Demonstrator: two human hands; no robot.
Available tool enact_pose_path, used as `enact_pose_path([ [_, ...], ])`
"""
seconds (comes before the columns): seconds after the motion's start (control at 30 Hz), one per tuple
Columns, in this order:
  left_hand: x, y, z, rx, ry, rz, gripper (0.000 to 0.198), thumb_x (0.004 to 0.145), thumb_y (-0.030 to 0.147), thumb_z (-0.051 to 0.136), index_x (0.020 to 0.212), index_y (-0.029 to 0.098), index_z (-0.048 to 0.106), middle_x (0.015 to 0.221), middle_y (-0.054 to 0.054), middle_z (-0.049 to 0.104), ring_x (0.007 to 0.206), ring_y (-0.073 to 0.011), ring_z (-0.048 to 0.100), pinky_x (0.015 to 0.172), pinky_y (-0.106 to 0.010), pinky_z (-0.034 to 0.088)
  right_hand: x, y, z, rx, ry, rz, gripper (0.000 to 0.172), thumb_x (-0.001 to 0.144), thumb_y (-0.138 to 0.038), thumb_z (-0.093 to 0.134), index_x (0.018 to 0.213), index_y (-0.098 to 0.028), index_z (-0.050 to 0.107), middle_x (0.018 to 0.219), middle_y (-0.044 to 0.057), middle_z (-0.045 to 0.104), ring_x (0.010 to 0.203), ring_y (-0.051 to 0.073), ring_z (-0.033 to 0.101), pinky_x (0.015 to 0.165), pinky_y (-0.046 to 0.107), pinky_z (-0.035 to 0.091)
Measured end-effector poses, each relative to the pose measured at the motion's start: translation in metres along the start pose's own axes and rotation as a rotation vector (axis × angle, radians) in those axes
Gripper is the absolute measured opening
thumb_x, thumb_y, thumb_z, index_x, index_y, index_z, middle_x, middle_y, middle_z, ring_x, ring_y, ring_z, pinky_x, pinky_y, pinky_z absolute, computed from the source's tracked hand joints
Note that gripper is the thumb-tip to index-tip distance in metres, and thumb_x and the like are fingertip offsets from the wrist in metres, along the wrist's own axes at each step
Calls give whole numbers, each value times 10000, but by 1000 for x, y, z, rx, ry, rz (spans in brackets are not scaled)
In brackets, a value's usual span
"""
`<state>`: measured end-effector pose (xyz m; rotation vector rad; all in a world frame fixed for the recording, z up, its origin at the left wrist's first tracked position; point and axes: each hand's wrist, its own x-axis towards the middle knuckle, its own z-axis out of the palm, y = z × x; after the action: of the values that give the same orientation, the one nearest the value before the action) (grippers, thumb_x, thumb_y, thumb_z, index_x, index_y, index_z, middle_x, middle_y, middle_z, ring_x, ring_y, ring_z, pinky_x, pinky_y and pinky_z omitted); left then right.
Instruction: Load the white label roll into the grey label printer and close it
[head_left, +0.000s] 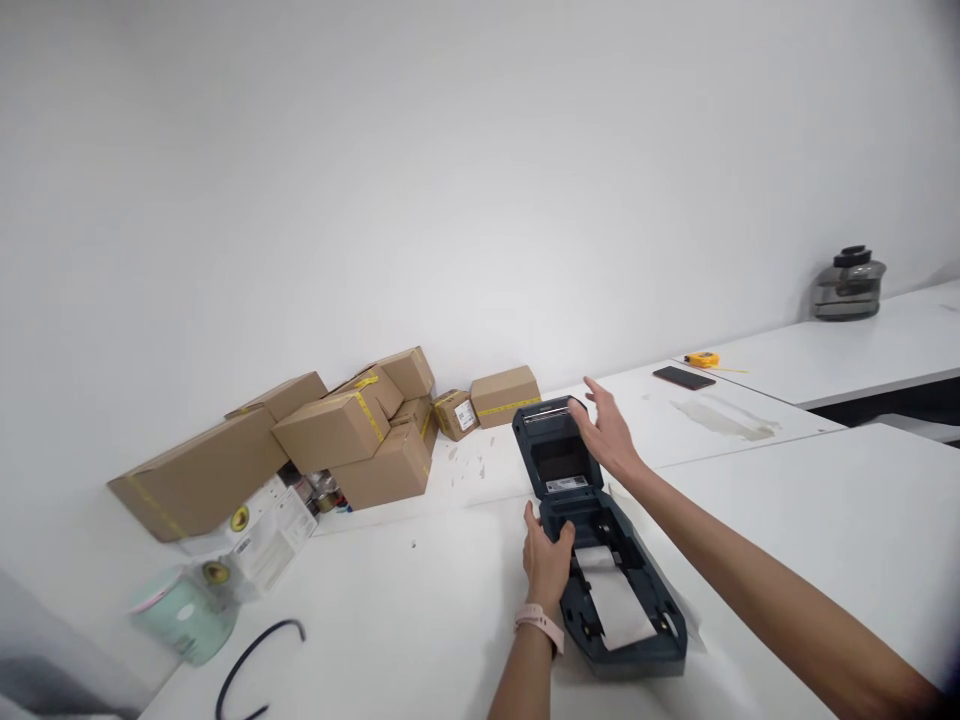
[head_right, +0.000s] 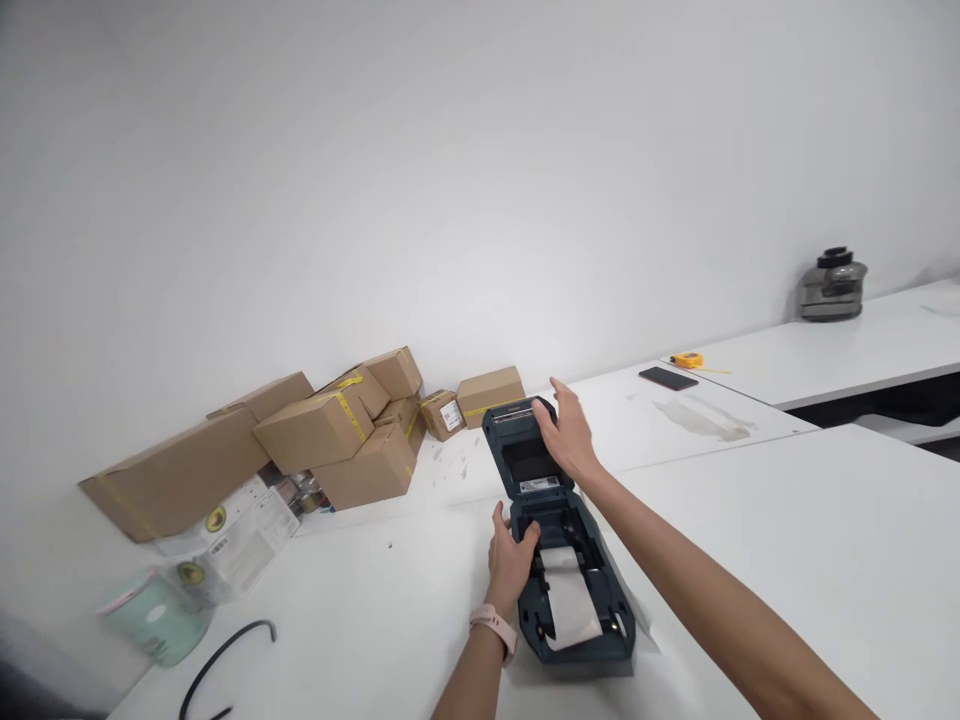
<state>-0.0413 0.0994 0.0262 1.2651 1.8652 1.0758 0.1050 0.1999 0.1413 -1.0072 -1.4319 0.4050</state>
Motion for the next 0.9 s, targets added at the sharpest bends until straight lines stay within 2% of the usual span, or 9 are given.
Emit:
enact_pose_path([
  [0.07,-2,-3,1,19,6,7,811,848,524,546,1510,167,240,1391,-154,553,1297,-286,504,1048,-362,361,-24,0,-10,-30,43,-130,385,969,-444,393,1243,-223,550,1245,117,623,1148,265,581,959,411,463],
  [0.1,-2,-4,1,31,2,24,802,854,523,533,1507,159,243,1367,-155,573,1280,-287,520,1040,-361,366,-38,2,-15,-65,-31,-196,325,978,-399,380,1136,-220,602,1133,102,668,1062,246,616,915,379,477],
  [0.13,-2,-4,1,41,2,39,795,858,522,526,1504,152,250,1353,-156,585,1273,-289,525,1035,-360,368,-51,6,-19,-129,-200,-255,300,982,-354,369,1052,-219,628,1049,88,691,981,226,639,863,347,487],
  [0.23,0,-3,2,70,10,54,767,867,496,512,1497,135,267,1345,-165,594,1268,-298,532,1023,-362,379,-80,26,-21,-399,-845,-360,299,949,-217,383,903,-211,678,916,63,729,866,202,667,778,295,480],
  [0.3,1,-3,3,71,20,52,749,874,464,506,1498,130,264,1340,-161,600,1249,-293,549,1011,-354,390,-90,40,-14,-539,-1067,-387,291,893,-144,427,862,-190,712,881,86,746,888,232,677,832,331,461],
  [0.43,2,-4,5,97,19,84,700,916,400,437,1519,122,216,1333,-169,610,1208,-293,585,992,-365,410,-98,53,9,-684,-1170,-401,265,829,-117,487,858,-109,750,876,191,751,904,317,686,991,494,350],
  [0.6,1,-5,5,153,62,85,590,947,309,336,1508,136,280,1338,-173,610,1206,-309,591,991,-402,417,-99,50,18,-751,-1299,-393,286,822,-103,479,872,-47,755,901,260,742,899,364,702,957,522,371],
  [0.8,1,-7,4,69,66,73,590,945,340,363,1503,165,289,1360,-147,601,1243,-279,571,1014,-373,415,-90,44,16,-712,-1419,-337,274,763,-160,574,949,-64,751,936,252,739,919,398,698,819,474,469],
  [0.9,0,-7,4,61,62,86,602,944,353,370,1505,159,275,1344,-149,613,1220,-275,588,1001,-365,423,-78,35,10,-640,-1455,-316,374,738,-209,620,1090,-137,723,1024,187,734,1000,374,670,823,441,482],
])
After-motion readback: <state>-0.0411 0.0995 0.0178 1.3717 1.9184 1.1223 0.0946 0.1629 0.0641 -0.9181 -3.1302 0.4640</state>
